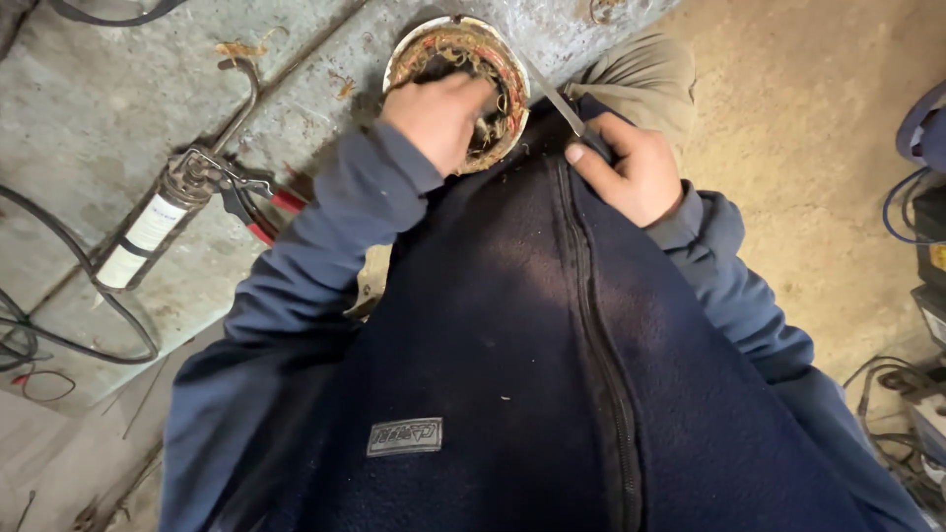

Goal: Scraping and cleaning the surfaces of a metal motor component using a knife on a workbench.

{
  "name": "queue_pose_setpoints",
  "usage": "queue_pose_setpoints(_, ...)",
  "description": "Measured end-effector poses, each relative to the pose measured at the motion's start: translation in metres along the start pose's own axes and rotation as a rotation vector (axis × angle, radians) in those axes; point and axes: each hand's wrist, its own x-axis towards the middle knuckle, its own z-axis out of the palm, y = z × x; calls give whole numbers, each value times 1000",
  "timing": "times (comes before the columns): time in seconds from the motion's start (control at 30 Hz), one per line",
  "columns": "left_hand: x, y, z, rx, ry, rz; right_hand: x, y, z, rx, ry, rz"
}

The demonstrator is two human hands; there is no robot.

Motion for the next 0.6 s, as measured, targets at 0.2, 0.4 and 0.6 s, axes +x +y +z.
queue_pose_setpoints(0.2,2,33,-17,-200,-65,-144,-2,0,0,-32,-11,72)
queue_pose_setpoints(0.4,-3,22,-2,-243,65,-69,-2,-3,2,-2,-1,36)
queue_pose_setpoints(0.6,-3,4,25,-173,61,-56,-5,3,2,-38,12,42)
